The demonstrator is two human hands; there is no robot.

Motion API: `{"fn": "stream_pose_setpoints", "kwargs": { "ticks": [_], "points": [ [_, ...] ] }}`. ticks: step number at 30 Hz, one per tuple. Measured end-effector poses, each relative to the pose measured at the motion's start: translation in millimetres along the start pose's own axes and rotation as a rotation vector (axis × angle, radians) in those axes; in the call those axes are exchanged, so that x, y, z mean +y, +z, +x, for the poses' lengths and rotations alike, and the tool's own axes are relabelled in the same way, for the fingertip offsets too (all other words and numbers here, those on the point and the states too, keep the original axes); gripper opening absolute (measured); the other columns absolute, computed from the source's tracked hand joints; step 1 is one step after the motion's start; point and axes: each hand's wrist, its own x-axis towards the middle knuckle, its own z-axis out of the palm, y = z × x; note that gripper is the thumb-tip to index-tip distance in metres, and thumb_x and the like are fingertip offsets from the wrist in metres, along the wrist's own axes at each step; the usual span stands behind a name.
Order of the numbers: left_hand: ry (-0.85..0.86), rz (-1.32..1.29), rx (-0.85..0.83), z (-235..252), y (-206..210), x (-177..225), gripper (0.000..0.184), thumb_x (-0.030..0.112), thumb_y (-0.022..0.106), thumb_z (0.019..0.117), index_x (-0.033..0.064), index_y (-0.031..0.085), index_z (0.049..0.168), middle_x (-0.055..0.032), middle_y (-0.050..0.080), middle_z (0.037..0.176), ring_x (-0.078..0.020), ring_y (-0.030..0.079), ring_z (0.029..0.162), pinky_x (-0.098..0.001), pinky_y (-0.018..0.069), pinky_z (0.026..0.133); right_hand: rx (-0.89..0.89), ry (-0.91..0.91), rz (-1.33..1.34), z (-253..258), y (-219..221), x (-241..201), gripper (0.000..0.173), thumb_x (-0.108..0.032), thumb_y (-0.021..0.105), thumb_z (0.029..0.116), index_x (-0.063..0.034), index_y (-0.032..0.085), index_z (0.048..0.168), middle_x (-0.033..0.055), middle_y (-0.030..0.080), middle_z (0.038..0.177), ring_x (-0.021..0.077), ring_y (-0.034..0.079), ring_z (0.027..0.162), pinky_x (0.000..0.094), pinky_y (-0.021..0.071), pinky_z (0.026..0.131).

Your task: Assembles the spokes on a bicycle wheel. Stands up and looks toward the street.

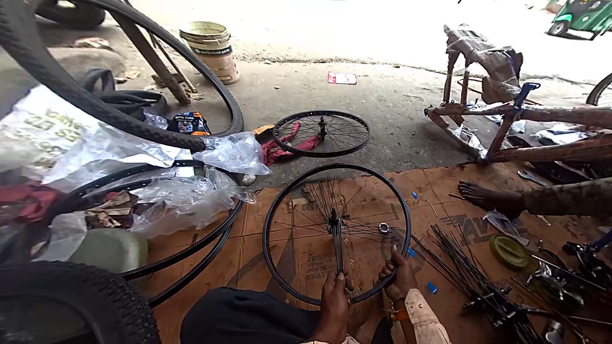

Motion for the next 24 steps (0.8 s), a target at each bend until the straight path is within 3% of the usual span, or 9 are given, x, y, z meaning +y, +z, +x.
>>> {"fn": "stream_pose_setpoints", "kwargs": {
  "ticks": [3,9,12,14,15,17,20,24],
  "points": [
    [0.001,-0.011,0.002,1,1,-2,0.029,0.016,0.035,0.1120,0.0002,0.057,0.124,-0.0055,0.059,0.081,-0.0096,0.045,0.052,-0.0228,0.0374,0.047,-0.057,-0.076,0.013,-19,-13,16,0.045,-0.034,0.051,0.1076,-0.0141,0.041,0.068,-0.0021,0.036,0.048,0.0107,0.037,0.036,0.0276,0.0420,0.039],
    [0.008,0.014,0.002,6,1,-1,0.029,0.017,0.037,0.1121,-0.0003,0.058,0.123,-0.0048,0.060,0.080,-0.0094,0.046,0.053,-0.0227,0.0387,0.048,-0.264,-0.423,-0.102,-40,-30,13,0.038,-0.022,0.047,0.1082,-0.0113,0.049,0.072,-0.0036,0.038,0.049,0.0082,0.040,0.040,0.0256,0.0426,0.043],
    [-0.001,0.052,0.000,2,3,3,0.030,0.017,0.036,0.1123,-0.0003,0.058,0.124,-0.0041,0.061,0.081,-0.0092,0.047,0.055,-0.0224,0.0386,0.050,-0.361,-0.573,-0.157,-35,-35,7,0.040,-0.026,0.048,0.1041,-0.0136,0.051,0.066,-0.0050,0.043,0.050,0.0066,0.044,0.043,0.0245,0.0448,0.047],
    [0.005,0.041,0.001,1,3,5,0.030,0.016,0.036,0.1123,-0.0008,0.058,0.123,-0.0041,0.061,0.080,-0.0088,0.046,0.053,-0.0218,0.0379,0.048,-0.377,-0.639,-0.216,-22,-37,3,0.036,-0.030,0.048,0.1040,-0.0128,0.056,0.074,-0.0024,0.052,0.058,0.0099,0.055,0.054,0.0286,0.0533,0.059],
    [0.014,0.036,0.002,2,4,5,0.029,0.015,0.036,0.1121,-0.0010,0.058,0.121,-0.0042,0.061,0.080,-0.0085,0.046,0.052,-0.0216,0.0375,0.047,-0.376,-0.671,-0.263,-18,-36,-3,0.031,-0.030,0.049,0.1047,-0.0106,0.061,0.083,0.0004,0.059,0.067,0.0124,0.061,0.064,0.0316,0.0572,0.068],
    [0.019,0.030,0.003,3,3,5,0.029,0.014,0.035,0.1121,-0.0016,0.059,0.121,-0.0046,0.061,0.080,-0.0087,0.045,0.053,-0.0219,0.0374,0.048,-0.340,-0.746,-0.375,-23,-25,-23,0.022,-0.024,0.054,0.1050,-0.0070,0.066,0.100,0.0038,0.066,0.080,0.0139,0.065,0.075,0.0332,0.0570,0.075],
    [0.015,0.040,0.006,3,-1,3,0.030,0.015,0.035,0.1121,-0.0012,0.059,0.122,-0.0045,0.061,0.082,-0.0089,0.045,0.053,-0.0222,0.0376,0.048,-0.327,-0.932,-0.553,-41,-2,-59,0.016,-0.024,0.062,0.1020,-0.0102,0.067,0.107,-0.0010,0.068,0.084,0.0084,0.065,0.075,0.0265,0.0572,0.072],
    [0.013,0.033,0.002,2,0,3,0.030,0.016,0.036,0.1123,-0.0002,0.059,0.122,-0.0050,0.061,0.082,-0.0098,0.044,0.052,-0.0230,0.0364,0.047,-0.323,-1.108,-0.547,-51,24,-78,0.018,-0.030,0.065,0.0999,-0.0145,0.063,0.091,-0.0030,0.054,0.068,0.0080,0.053,0.059,0.0253,0.0476,0.058]
  ]
}}
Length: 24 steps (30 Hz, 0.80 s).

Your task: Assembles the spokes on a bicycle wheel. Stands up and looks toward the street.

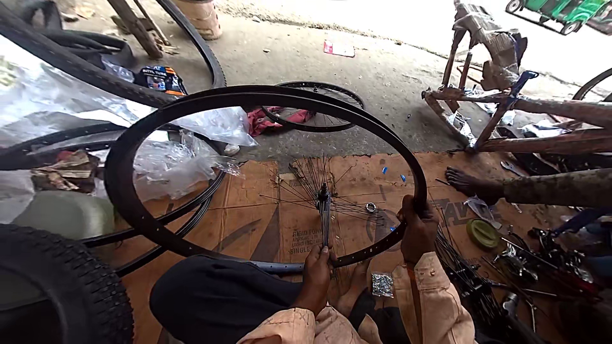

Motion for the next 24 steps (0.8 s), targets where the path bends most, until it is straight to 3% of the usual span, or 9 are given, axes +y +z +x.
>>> {"fn": "stream_pose_setpoints", "kwargs": {
  "ticks": [2,4,9,14,24],
  "points": [
    [0.003,0.007,0.001,0,1,0,0.030,0.016,0.036,0.1123,0.0002,0.059,0.122,-0.0047,0.061,0.081,-0.0100,0.045,0.053,-0.0233,0.0368,0.047,0.048,-0.036,0.025,-2,1,9,0.024,-0.035,0.063,0.1004,-0.0183,0.061,0.084,-0.0063,0.049,0.063,0.0061,0.047,0.054,0.0236,0.0439,0.053],
    [0.000,0.028,0.003,1,0,-1,0.030,0.017,0.036,0.1123,0.0013,0.059,0.123,-0.0045,0.063,0.084,-0.0106,0.047,0.055,-0.0241,0.0380,0.049,0.093,-0.030,0.107,-5,-5,27,0.025,-0.032,0.063,0.1013,-0.0186,0.062,0.081,-0.0070,0.047,0.060,0.0058,0.045,0.051,0.0235,0.0432,0.051],
    [0.003,0.038,-0.007,2,-1,0,0.030,0.017,0.035,0.1124,0.0013,0.059,0.123,-0.0045,0.063,0.086,-0.0104,0.048,0.056,-0.0239,0.0397,0.050,0.202,0.165,0.190,-11,-28,68,0.031,-0.036,0.057,0.1041,-0.0182,0.055,0.078,-0.0052,0.046,0.058,0.0091,0.049,0.050,0.0281,0.0505,0.054],
    [-0.017,0.041,0.004,1,1,0,0.029,0.016,0.037,0.1122,0.0006,0.058,0.124,-0.0054,0.063,0.084,-0.0103,0.048,0.053,-0.0230,0.0403,0.048,0.186,0.166,0.284,-17,-33,74,0.042,-0.039,0.056,0.1046,-0.0209,0.047,0.068,-0.0075,0.036,0.052,0.0071,0.039,0.044,0.0248,0.0420,0.048],
    [-0.013,0.044,-0.005,4,-5,-2,0.029,0.017,0.037,0.1123,0.0007,0.059,0.123,-0.0057,0.064,0.084,-0.0110,0.052,0.055,-0.0235,0.0437,0.050,0.124,0.178,0.345,-16,-24,68,0.039,-0.038,0.057,0.1044,-0.0218,0.048,0.070,-0.0083,0.037,0.053,0.0061,0.039,0.045,0.0237,0.0422,0.048]
  ]
}}
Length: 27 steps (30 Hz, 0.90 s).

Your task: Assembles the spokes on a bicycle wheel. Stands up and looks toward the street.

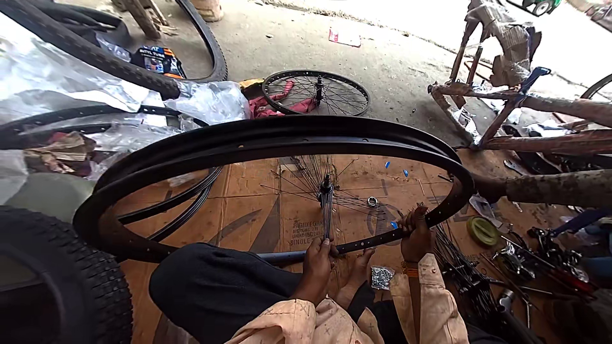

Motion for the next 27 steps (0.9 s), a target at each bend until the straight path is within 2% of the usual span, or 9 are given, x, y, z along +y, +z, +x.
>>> {"fn": "stream_pose_setpoints", "kwargs": {
  "ticks": [3,6,8,10,13,16,21,24,27],
  "points": [
    [-0.005,-0.004,0.001,1,0,1,0.029,0.016,0.037,0.1123,0.0002,0.060,0.121,-0.0059,0.064,0.083,-0.0117,0.054,0.057,-0.0236,0.0448,0.052,0.032,0.022,-0.054,-11,16,-14,0.038,-0.037,0.056,0.1046,-0.0211,0.049,0.071,-0.0073,0.039,0.054,0.0062,0.041,0.046,0.0237,0.0423,0.049],
    [-0.011,0.004,0.006,-1,-1,4,0.029,0.016,0.037,0.1123,0.0005,0.061,0.119,-0.0058,0.064,0.082,-0.0122,0.054,0.058,-0.0241,0.0453,0.053,0.042,0.073,-0.166,-26,31,-33,0.038,-0.037,0.062,0.1027,-0.0187,0.055,0.070,-0.0060,0.043,0.055,0.0062,0.042,0.046,0.0231,0.0409,0.048],
    [-0.006,-0.004,0.011,-3,0,5,0.029,0.017,0.038,0.1122,0.0007,0.061,0.118,-0.0056,0.064,0.082,-0.0122,0.054,0.058,-0.0242,0.0454,0.054,-0.040,0.109,-0.223,-30,34,-45,0.029,-0.033,0.064,0.1014,-0.0169,0.061,0.078,-0.0050,0.047,0.058,0.0065,0.044,0.049,0.0237,0.0424,0.050],
    [0.002,-0.020,0.014,-4,1,6,0.029,0.016,0.038,0.1120,0.0000,0.061,0.117,-0.0059,0.063,0.081,-0.0120,0.053,0.058,-0.0245,0.0450,0.054,-0.136,0.134,-0.260,-30,35,-50,0.025,-0.032,0.065,0.1005,-0.0158,0.062,0.082,-0.0034,0.050,0.060,0.0073,0.047,0.051,0.0244,0.0451,0.052],
    [-0.007,-0.028,0.019,-4,3,6,0.028,0.017,0.038,0.1120,0.0002,0.061,0.117,-0.0059,0.063,0.081,-0.0116,0.053,0.056,-0.0237,0.0447,0.052,-0.192,0.207,-0.240,-25,29,-32,0.024,-0.035,0.061,0.1026,-0.0143,0.061,0.091,-0.0018,0.049,0.062,0.0089,0.048,0.051,0.0261,0.0470,0.052],
    [-0.006,-0.035,0.023,-4,4,7,0.029,0.016,0.038,0.1119,0.0000,0.061,0.119,-0.0052,0.062,0.081,-0.0116,0.052,0.057,-0.0240,0.0435,0.053,-0.077,0.304,-0.147,-24,30,-4,0.031,-0.034,0.055,0.1063,-0.0144,0.055,0.083,-0.0037,0.039,0.056,0.0082,0.039,0.044,0.0255,0.0409,0.044],
    [-0.002,-0.061,0.029,-5,3,6,0.027,0.015,0.039,0.1116,0.0002,0.062,0.114,-0.0053,0.061,0.078,-0.0115,0.051,0.057,-0.0235,0.0425,0.053,0.194,0.549,-0.072,-32,14,24,0.039,-0.038,0.053,0.1073,-0.0142,0.048,0.077,-0.0041,0.034,0.051,0.0087,0.035,0.039,0.0250,0.0379,0.040],
    [-0.052,-0.053,0.014,-5,5,8,0.027,0.017,0.040,0.1118,0.0008,0.061,0.117,-0.0079,0.067,0.083,-0.0141,0.060,0.063,-0.0251,0.0488,0.058,0.267,0.590,-0.064,-34,1,36,0.041,-0.036,0.055,0.1067,-0.0154,0.045,0.073,-0.0045,0.033,0.050,0.0087,0.034,0.038,0.0248,0.0375,0.040],
    [-0.098,-0.103,-0.017,-2,4,10,0.025,0.015,0.041,0.1114,-0.0017,0.059,0.118,-0.0129,0.073,0.091,-0.0185,0.071,0.076,-0.0278,0.0561,0.069,0.303,0.672,-0.074,-29,2,35,0.034,-0.036,0.058,0.1050,-0.0147,0.048,0.080,-0.0042,0.034,0.052,0.0088,0.036,0.039,0.0248,0.0401,0.040]
  ]
}}
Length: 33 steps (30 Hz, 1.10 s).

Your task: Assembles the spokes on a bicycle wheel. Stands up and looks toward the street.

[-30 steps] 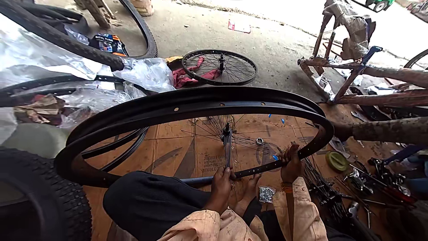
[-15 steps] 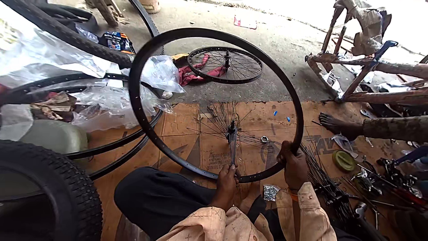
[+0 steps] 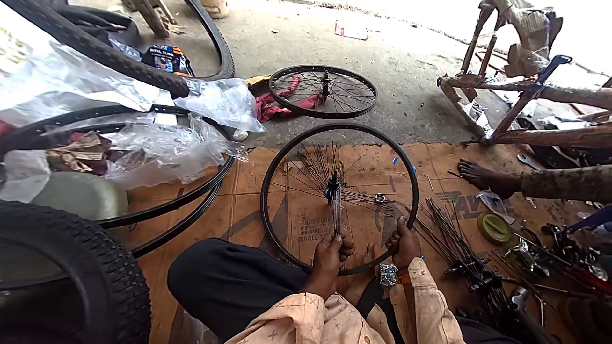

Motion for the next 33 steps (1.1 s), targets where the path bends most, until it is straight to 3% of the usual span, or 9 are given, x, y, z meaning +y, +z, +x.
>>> {"fn": "stream_pose_setpoints", "kwargs": {
  "ticks": [5,8,11,12,14,17,20,24,33],
  "points": [
    [-0.066,-0.042,-0.062,7,4,1,0.023,0.014,0.046,0.1098,-0.0038,0.059,0.117,-0.0148,0.075,0.097,-0.0207,0.073,0.082,-0.0302,0.0587,0.073,0.011,0.157,-0.029,0,-4,1,0.026,-0.028,0.056,0.1059,-0.0126,0.047,0.087,-0.0032,0.038,0.056,0.0085,0.040,0.041,0.0246,0.0449,0.042],
    [-0.074,-0.014,-0.054,12,8,-3,0.020,0.015,0.054,0.1070,-0.0029,0.062,0.113,-0.0134,0.074,0.094,-0.0199,0.072,0.081,-0.0312,0.0589,0.072,0.063,0.096,-0.180,5,-7,15,0.018,-0.023,0.057,0.1053,-0.0067,0.051,0.109,0.0030,0.047,0.069,0.0122,0.047,0.048,0.0276,0.0478,0.046],
    [-0.069,0.042,-0.040,15,16,-2,0.016,0.015,0.060,0.1042,-0.0005,0.064,0.106,-0.0104,0.069,0.090,-0.0172,0.067,0.078,-0.0305,0.0556,0.071,0.173,-0.209,-0.521,1,-5,20,0.053,-0.019,0.065,0.1012,-0.0013,0.044,0.147,0.0189,0.058,0.126,0.0239,0.061,0.102,0.0414,0.0520,0.086],
    [-0.063,0.060,-0.037,15,18,-2,0.015,0.015,0.061,0.1036,0.0002,0.065,0.104,-0.0098,0.068,0.089,-0.0172,0.065,0.078,-0.0310,0.0543,0.070,0.174,-0.341,-0.653,-4,-3,18,0.068,-0.020,0.068,0.0984,-0.0015,0.036,0.155,0.0234,0.047,0.148,0.0318,0.051,0.132,0.0482,0.0437,0.109],
    [-0.061,0.082,-0.027,16,24,0,0.015,0.016,0.062,0.1031,0.0013,0.065,0.101,-0.0087,0.066,0.086,-0.0162,0.062,0.074,-0.0300,0.0517,0.066,0.109,-0.641,-0.880,-18,6,13,0.079,-0.022,0.070,0.0922,0.0042,0.032,0.156,0.0316,0.032,0.159,0.0477,0.032,0.147,0.0593,0.0267,0.121],
    [-0.053,0.096,-0.027,17,27,-3,0.016,0.016,0.061,0.1037,0.0008,0.064,0.103,-0.0092,0.066,0.085,-0.0167,0.062,0.073,-0.0305,0.0518,0.065,-0.224,-0.652,-0.957,-29,28,8,0.045,-0.026,0.061,0.0998,-0.0031,0.061,0.138,0.0167,0.060,0.140,0.0295,0.058,0.130,0.0474,0.0463,0.111],
    [-0.031,0.144,-0.036,17,25,-8,0.017,0.017,0.060,0.1043,0.0006,0.065,0.105,-0.0089,0.066,0.085,-0.0163,0.063,0.073,-0.0301,0.0511,0.063,-0.567,-0.305,-0.831,-20,51,11,0.040,-0.030,0.054,0.1052,-0.0041,0.063,0.134,0.0117,0.068,0.127,0.0196,0.067,0.116,0.0405,0.0530,0.103],
    [-0.013,0.225,-0.048,17,14,-15,0.018,0.017,0.060,0.1043,0.0005,0.066,0.109,-0.0095,0.066,0.087,-0.0159,0.062,0.072,-0.0298,0.0512,0.063,-0.559,-0.019,-0.584,-24,72,17,0.035,-0.024,0.058,0.1057,-0.0026,0.063,0.133,0.0154,0.069,0.120,0.0228,0.070,0.102,0.0415,0.0585,0.090],
    [-0.094,0.220,-0.034,1,1,-20,0.016,0.014,0.052,0.1072,0.0009,0.062,0.109,-0.0072,0.061,0.082,-0.0140,0.057,0.066,-0.0264,0.0479,0.059,-0.573,-0.020,-0.728,-29,61,36,0.025,-0.016,0.067,0.0985,-0.0034,0.068,0.120,0.0097,0.073,0.101,0.0162,0.071,0.086,0.0359,0.0587,0.081]
  ]
}}
